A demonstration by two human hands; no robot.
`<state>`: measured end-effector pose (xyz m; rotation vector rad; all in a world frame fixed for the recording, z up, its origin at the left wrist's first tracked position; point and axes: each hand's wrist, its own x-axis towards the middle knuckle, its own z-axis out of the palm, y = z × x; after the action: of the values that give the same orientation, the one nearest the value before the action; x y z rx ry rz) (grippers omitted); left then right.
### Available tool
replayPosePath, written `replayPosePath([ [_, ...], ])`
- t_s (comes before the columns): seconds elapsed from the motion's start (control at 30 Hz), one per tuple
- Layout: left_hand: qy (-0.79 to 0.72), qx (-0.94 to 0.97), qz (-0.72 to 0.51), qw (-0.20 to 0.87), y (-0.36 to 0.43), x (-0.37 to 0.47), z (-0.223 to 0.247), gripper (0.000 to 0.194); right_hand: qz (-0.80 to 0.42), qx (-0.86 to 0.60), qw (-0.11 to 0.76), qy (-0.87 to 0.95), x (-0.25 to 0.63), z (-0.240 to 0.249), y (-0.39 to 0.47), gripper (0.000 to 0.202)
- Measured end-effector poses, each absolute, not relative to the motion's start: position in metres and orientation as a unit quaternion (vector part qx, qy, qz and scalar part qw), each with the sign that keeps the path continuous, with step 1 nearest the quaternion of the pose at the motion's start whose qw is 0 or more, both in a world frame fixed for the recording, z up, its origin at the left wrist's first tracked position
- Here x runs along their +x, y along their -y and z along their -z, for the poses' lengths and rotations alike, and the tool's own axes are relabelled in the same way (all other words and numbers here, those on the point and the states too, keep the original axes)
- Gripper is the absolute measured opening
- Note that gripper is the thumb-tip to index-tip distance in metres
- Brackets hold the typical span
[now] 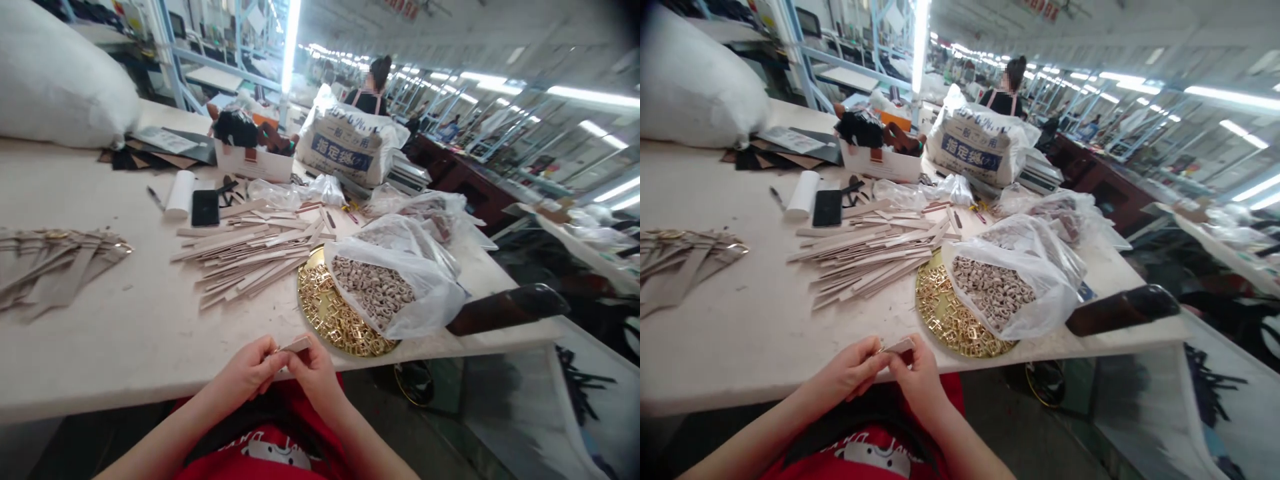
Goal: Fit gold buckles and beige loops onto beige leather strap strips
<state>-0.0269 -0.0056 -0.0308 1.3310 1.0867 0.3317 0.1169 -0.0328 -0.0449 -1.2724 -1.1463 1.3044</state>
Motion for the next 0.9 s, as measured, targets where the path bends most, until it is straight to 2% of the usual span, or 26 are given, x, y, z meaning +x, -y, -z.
replayPosePath([
  [0.17,-0.469,0.663,-0.165,0.56,0.008,-0.021,0.02,0.032,-0.675,-0.456,0.466,0.346,0.124,0.043,0.029,0.018],
  [0.3,-0.436,0.644,-0.152,0.61,0.009,-0.023,0.018,0.03,-0.756,-0.398,0.444,0.271,0.126,0.043,0.029,0.021],
  [0.43,-0.438,0.588,-0.144,0.665,0.006,-0.022,0.026,0.034,-0.698,-0.43,0.481,0.31,0.121,0.042,0.03,0.019],
  [0.57,-0.455,0.591,-0.154,0.649,0.005,-0.019,0.023,0.035,-0.616,-0.475,0.502,0.377,0.122,0.037,0.031,0.018],
  [0.67,-0.446,0.626,-0.156,0.62,0.006,-0.018,0.01,0.032,-0.62,-0.473,0.494,0.385,0.127,0.034,0.03,0.019],
  [0.8,-0.422,0.657,-0.172,0.6,0.006,-0.019,0.003,0.03,-0.713,-0.425,0.441,0.34,0.131,0.037,0.027,0.019],
  [0.9,-0.438,0.637,-0.174,0.61,0.003,-0.018,0.015,0.03,-0.657,-0.456,0.468,0.377,0.127,0.041,0.027,0.018],
])
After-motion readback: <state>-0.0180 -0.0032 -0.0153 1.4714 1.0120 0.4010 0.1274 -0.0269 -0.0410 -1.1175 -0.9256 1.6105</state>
